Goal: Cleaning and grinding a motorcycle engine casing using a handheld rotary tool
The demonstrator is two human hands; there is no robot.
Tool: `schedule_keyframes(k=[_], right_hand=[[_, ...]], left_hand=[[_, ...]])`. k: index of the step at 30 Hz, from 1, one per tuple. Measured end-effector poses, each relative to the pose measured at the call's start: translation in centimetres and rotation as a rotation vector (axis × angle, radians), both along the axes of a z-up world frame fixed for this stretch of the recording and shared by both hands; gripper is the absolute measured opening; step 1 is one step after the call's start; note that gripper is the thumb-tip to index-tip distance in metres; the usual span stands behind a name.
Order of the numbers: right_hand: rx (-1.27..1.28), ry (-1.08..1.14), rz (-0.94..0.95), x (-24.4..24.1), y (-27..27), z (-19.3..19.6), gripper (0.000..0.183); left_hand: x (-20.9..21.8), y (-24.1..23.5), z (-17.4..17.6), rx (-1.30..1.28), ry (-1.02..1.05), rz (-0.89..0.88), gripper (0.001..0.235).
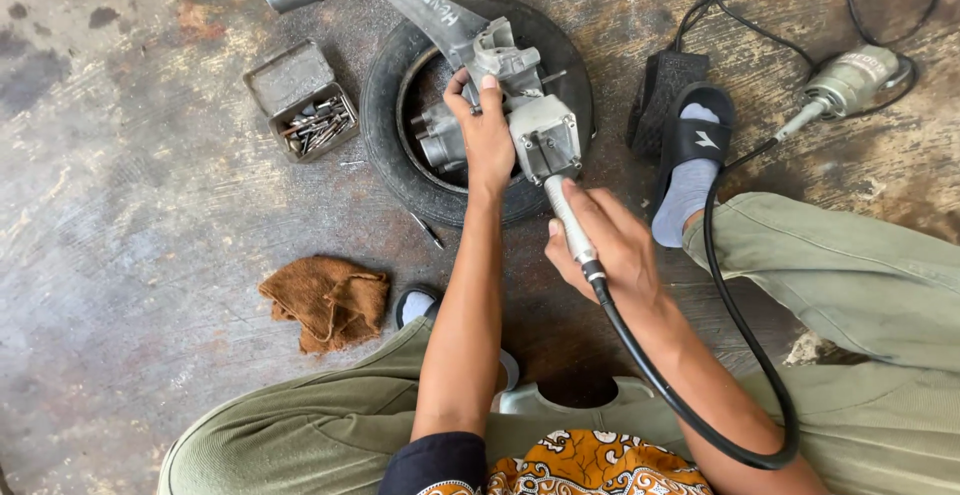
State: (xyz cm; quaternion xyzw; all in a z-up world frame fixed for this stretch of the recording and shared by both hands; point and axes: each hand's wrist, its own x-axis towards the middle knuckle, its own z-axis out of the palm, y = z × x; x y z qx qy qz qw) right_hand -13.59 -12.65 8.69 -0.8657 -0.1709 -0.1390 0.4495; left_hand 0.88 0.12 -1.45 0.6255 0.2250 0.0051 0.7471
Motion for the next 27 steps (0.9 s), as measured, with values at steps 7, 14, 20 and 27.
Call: schedule_keyframes(k=[7, 14, 20, 27], right_hand=[[0.024, 0.053, 0.018, -0.1, 0.1, 0.1, 0.042], [-0.019, 0.05, -0.01, -0.1, 0.1, -0.3, 0.042], [-0.036, 0.044, -0.016, -0.1, 0.0, -0.6, 0.041], [-0.022, 0.051, -0.021, -0.2, 0.0, 0.2, 0.04]], left_hand=[[0.2, -0.2, -0.5, 0.024, -0.011, 0.029, 0.058], [0.5, -0.3, -1.3, 0.045, -0.028, 0.055, 0.056], [0.2, -0.3, -0.7, 0.057, -0.03, 0.057, 0.055], [0.1, -0.3, -0.7, 0.044, -0.04, 0.064, 0.055]])
